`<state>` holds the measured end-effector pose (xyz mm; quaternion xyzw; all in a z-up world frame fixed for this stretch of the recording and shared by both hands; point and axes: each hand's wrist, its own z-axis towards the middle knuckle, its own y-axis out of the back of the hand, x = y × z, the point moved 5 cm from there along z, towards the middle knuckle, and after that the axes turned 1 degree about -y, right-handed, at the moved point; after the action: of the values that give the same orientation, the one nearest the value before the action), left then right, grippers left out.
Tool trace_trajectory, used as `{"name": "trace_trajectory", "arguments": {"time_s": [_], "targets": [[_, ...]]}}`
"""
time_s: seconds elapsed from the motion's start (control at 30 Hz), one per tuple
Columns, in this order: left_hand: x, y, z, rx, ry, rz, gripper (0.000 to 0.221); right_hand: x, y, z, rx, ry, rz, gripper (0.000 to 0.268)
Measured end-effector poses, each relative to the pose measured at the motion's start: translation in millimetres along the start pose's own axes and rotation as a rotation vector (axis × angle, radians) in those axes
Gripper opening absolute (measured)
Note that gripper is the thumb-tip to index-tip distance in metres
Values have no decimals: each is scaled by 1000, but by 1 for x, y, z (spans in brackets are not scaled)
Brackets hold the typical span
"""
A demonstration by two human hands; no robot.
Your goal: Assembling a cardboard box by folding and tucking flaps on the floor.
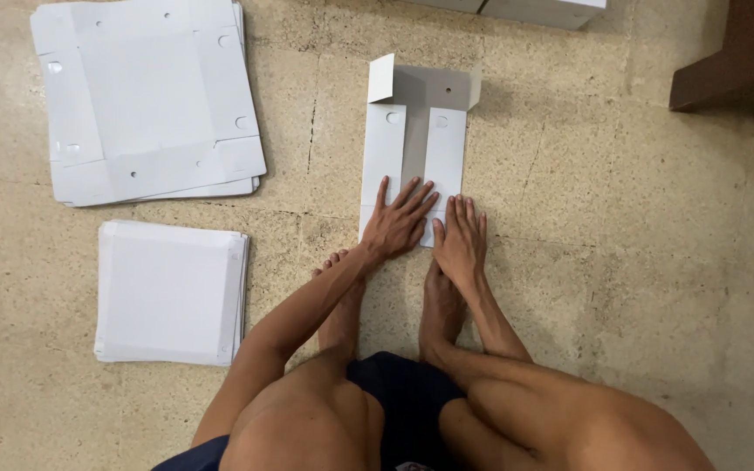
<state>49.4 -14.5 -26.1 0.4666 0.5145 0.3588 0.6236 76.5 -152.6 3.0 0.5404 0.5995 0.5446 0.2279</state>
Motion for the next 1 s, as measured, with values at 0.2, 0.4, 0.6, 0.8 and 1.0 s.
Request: {"name": "trace_trajectory", "arguments": {"time_s": [0.2,0.4,0.6,0.8,1.0], "targets": [[-1,4,1,23,27,-31,58,-5,0,27,-30,16,-50,62],[-1,0,1,1,23,-16,56,-5,4,56,-56,37,-110,64],[0,-5,2,-3,18,-4,57,2,16,90,-36,50,-122,63],[0,-3,2,41,27,-17,56,-6,13,126,-8,50,-105,66],[0,0,4,70,32,-39,59,-4,23,144,40,59,-129,65]]}}
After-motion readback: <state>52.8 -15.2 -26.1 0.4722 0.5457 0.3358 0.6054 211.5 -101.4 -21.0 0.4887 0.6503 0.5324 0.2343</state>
